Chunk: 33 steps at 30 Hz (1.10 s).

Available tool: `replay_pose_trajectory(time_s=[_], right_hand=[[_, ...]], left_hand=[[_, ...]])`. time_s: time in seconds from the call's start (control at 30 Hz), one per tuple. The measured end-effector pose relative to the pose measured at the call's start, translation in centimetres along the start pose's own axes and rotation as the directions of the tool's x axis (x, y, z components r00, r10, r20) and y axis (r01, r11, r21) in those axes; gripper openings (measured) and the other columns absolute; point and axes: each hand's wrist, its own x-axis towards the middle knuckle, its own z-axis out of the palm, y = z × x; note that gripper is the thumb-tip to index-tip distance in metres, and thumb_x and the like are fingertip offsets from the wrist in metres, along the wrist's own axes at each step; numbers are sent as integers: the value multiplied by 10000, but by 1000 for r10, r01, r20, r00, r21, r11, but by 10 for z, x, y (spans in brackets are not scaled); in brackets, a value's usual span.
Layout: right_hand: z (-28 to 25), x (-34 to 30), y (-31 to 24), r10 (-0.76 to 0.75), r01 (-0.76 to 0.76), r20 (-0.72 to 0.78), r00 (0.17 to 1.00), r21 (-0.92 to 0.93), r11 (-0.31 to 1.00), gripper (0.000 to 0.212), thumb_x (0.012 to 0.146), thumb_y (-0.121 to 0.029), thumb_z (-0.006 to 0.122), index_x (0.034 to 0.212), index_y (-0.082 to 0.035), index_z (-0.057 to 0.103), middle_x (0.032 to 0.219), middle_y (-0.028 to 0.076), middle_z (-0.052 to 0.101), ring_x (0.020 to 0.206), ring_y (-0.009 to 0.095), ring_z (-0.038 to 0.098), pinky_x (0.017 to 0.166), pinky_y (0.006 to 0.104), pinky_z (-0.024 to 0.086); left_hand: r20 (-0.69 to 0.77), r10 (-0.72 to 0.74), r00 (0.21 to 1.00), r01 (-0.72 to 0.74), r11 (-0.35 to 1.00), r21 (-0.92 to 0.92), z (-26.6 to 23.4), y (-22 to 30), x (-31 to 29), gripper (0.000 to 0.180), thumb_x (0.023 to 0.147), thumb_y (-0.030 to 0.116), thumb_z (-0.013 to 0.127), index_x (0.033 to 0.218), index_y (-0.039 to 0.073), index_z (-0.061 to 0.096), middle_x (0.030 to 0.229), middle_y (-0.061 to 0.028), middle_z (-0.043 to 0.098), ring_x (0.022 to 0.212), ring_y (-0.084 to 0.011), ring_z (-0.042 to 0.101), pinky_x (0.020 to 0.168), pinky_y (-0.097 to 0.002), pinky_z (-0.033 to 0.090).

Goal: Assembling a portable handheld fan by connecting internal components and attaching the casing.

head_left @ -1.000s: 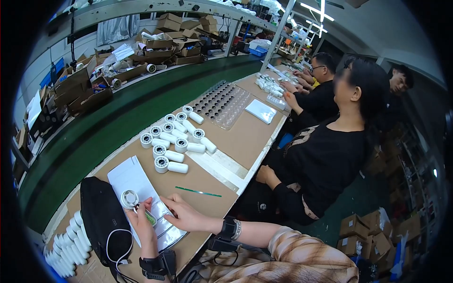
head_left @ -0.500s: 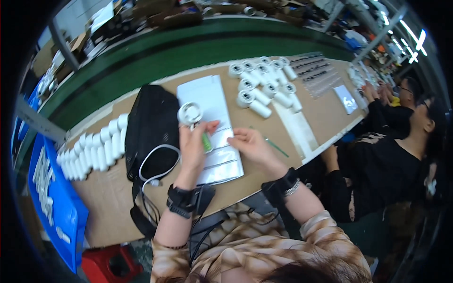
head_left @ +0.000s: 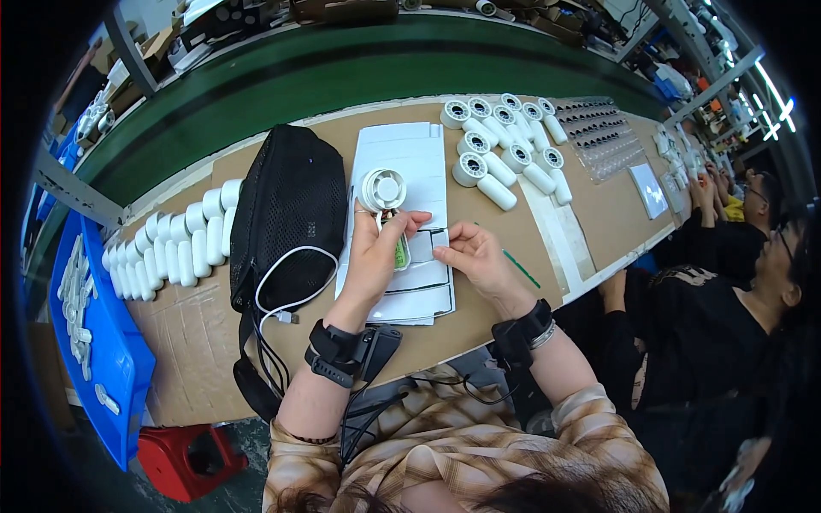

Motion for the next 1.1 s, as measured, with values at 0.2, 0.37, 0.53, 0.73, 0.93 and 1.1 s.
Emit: replay_pose_trajectory(time_s=[0.2,0.37,0.53,0.73,0.93,1.1], right_hand=[[-2,5,0,-87,83,89,992,45,996,242,811,15,628,1027,-6,522,980,54,589,890,104,591,801,243,478],[8,-3,-9,-108,108,6,994,-133,985,306,819,11,619,1106,11,513,969,71,584,879,105,598,767,232,488],[8,-7,-18,-16,-8,-45,999,-485,875,258,826,-16,615,1077,9,562,874,66,614,804,106,626,685,221,508],[1,-6,-16,72,-99,-75,995,-467,879,232,855,-5,578,1085,20,563,1004,63,596,899,90,596,788,214,486],[-14,-13,9,-157,109,-88,984,-399,910,144,808,-31,629,951,-16,633,843,45,616,840,102,605,704,241,503],[2,-32,-26,-333,288,112,936,-788,545,81,791,-13,635,870,4,647,897,62,612,850,146,606,717,270,493]], left_hand=[[-2,-83,997,83,996,-20,-3,-4,5,324,908,60,439,1200,39,300,954,-94,568,899,-125,554,800,-260,434],[11,-132,991,132,989,-64,-7,-13,4,318,906,59,431,1195,37,301,974,-109,570,894,-134,560,803,-268,438],[-22,-176,984,177,984,8,-11,-14,8,306,898,54,420,1179,25,303,886,-83,545,937,-189,592,802,-289,453],[-9,-268,963,267,962,-57,-10,-13,12,310,884,55,425,1167,15,304,876,-77,527,946,-228,608,791,-296,466],[-31,-320,947,317,945,-76,-5,-11,12,309,877,50,432,1160,5,315,906,-86,523,954,-250,609,789,-296,474],[-70,-320,945,317,947,-46,-9,-17,12,293,876,48,433,1151,7,339,902,-86,524,960,-262,609,773,-280,486]])
